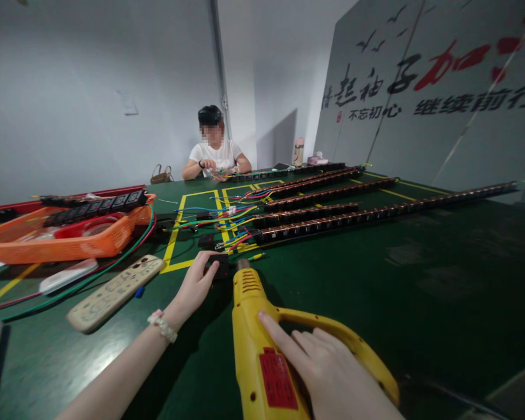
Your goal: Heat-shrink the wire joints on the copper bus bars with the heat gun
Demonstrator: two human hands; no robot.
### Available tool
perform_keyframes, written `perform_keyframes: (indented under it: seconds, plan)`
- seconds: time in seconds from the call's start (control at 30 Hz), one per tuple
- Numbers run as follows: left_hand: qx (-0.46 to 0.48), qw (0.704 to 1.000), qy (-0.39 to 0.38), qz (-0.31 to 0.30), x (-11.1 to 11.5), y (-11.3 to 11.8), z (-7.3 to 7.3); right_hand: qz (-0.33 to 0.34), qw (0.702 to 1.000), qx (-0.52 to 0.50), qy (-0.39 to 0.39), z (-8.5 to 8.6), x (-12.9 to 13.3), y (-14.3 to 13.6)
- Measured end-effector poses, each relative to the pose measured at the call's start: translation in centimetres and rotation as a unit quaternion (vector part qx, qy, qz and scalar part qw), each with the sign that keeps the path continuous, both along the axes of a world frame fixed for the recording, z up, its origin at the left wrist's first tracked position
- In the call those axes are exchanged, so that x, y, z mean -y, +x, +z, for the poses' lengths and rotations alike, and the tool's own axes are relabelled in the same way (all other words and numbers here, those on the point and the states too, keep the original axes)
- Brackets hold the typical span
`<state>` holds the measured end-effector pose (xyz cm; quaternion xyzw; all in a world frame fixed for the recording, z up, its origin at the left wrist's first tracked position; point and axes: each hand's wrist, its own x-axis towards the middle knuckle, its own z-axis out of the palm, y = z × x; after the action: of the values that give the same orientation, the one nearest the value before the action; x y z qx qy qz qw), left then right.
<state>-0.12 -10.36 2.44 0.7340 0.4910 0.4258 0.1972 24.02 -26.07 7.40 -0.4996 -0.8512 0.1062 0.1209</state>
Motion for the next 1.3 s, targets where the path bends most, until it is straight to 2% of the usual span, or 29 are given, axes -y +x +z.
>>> perform_keyframes:
  seconds: [0.13,0.23,0.47,0.6,0.87,1.1,1.3]
  plan:
    - [0.009,1.0,-0.001,0.004,0.0,0.1,0.1,0.042,0.999,0.017,-0.001,-0.3,-0.3,-0.7]
    - [0.011,1.0,0.0,0.007,0.0,0.1,0.1,0.041,0.999,0.021,0.005,-0.4,-0.4,-0.7]
    - [0.0,1.0,0.012,0.0,0.1,0.1,0.1,0.001,0.999,-0.031,-0.025,0.9,0.1,0.4]
    - [-0.001,1.0,0.003,0.0,0.0,0.0,0.0,-0.03,0.996,-0.07,-0.055,0.8,-0.4,2.1]
    - [0.001,1.0,0.001,0.002,-0.1,-0.1,-0.2,-0.069,0.992,-0.072,-0.081,1.4,-1.4,4.4]
    - [0.0,1.0,0.003,0.002,-0.1,-0.1,-0.1,-0.071,0.993,-0.06,-0.07,0.3,-0.8,3.6]
    - [0.004,0.999,-0.033,0.004,0.3,0.1,0.3,-0.075,0.994,-0.052,-0.065,0.2,-0.4,2.8]
